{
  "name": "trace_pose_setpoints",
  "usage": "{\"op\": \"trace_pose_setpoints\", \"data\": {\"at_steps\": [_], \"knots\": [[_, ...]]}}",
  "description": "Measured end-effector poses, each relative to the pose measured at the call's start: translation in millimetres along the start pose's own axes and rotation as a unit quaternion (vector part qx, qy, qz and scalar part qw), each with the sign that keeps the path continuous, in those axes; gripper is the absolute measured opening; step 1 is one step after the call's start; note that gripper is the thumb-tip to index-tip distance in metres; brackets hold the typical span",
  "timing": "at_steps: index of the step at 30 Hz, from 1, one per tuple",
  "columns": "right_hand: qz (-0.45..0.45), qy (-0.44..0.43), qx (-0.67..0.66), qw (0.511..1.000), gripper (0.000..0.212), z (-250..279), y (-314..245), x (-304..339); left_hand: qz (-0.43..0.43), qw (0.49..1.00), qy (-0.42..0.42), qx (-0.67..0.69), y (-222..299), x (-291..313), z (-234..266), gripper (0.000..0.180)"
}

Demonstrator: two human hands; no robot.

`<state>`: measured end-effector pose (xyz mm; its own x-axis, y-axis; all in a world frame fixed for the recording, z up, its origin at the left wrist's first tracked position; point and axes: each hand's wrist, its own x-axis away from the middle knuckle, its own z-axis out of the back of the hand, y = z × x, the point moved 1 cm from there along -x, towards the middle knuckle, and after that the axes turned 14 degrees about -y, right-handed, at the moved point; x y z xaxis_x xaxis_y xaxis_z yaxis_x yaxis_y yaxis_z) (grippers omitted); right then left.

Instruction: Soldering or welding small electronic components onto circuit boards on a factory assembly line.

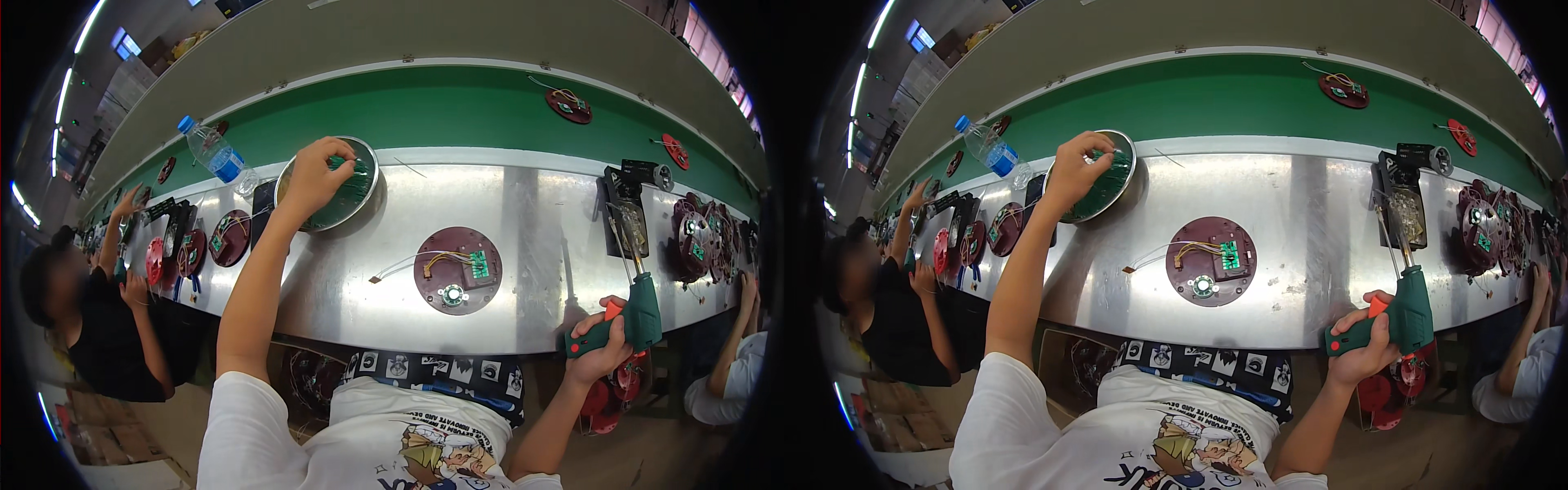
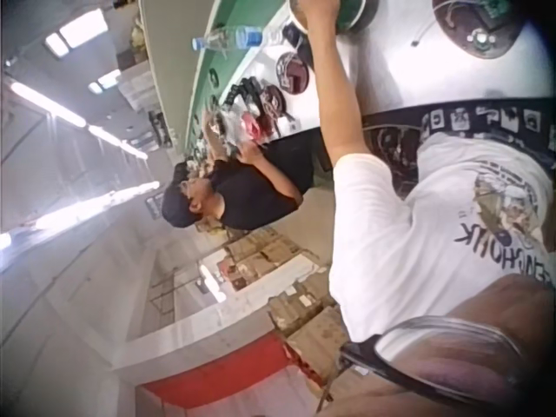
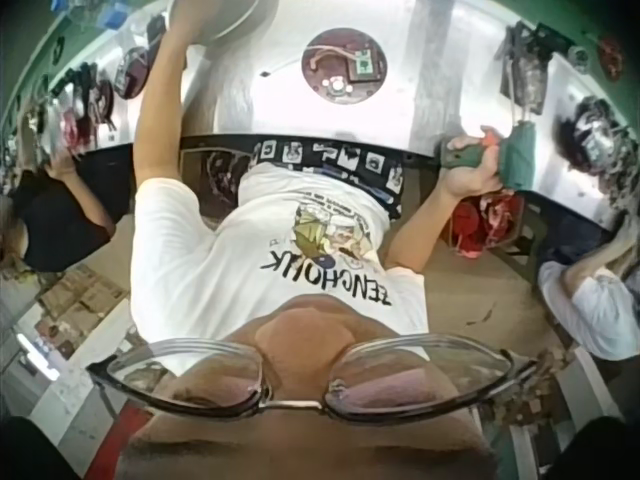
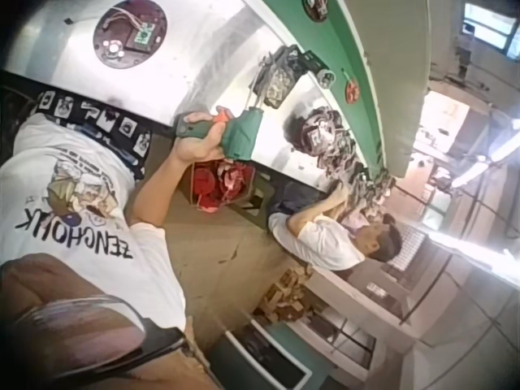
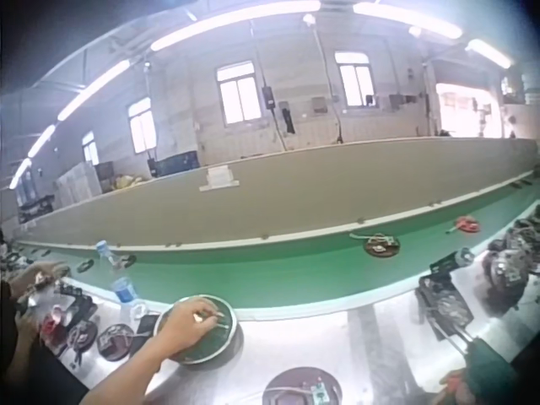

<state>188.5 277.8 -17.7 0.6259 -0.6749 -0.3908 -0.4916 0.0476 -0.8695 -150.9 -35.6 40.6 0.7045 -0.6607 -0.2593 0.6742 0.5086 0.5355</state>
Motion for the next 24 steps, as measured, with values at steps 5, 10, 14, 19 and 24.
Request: {"op": "trace_pose_setpoints", "data": {"at_steps": [5,10,14,19,24], "knots": [[-0.007,-0.007,0.004,1.0,0.032,6,2,2,0.006,0.997,0.017,0.069,2,1,-3,0.009],[-0.052,-0.161,-0.046,0.985,0.046,15,-2,12,-0.052,0.997,0.037,0.054,78,23,-18,0.009],[-0.085,-0.242,-0.044,0.966,0.051,11,-3,21,-0.148,0.986,-0.019,0.07,140,55,-59,0.01],[-0.09,-0.33,0.15,0.928,0.028,6,-10,27,-0.197,0.98,0.016,0.026,144,69,-108,0.016],[-0.143,-0.301,0.107,0.937,0.025,12,-11,32,-0.2,0.979,0.034,-0.003,141,73,-118,0.018]]}}
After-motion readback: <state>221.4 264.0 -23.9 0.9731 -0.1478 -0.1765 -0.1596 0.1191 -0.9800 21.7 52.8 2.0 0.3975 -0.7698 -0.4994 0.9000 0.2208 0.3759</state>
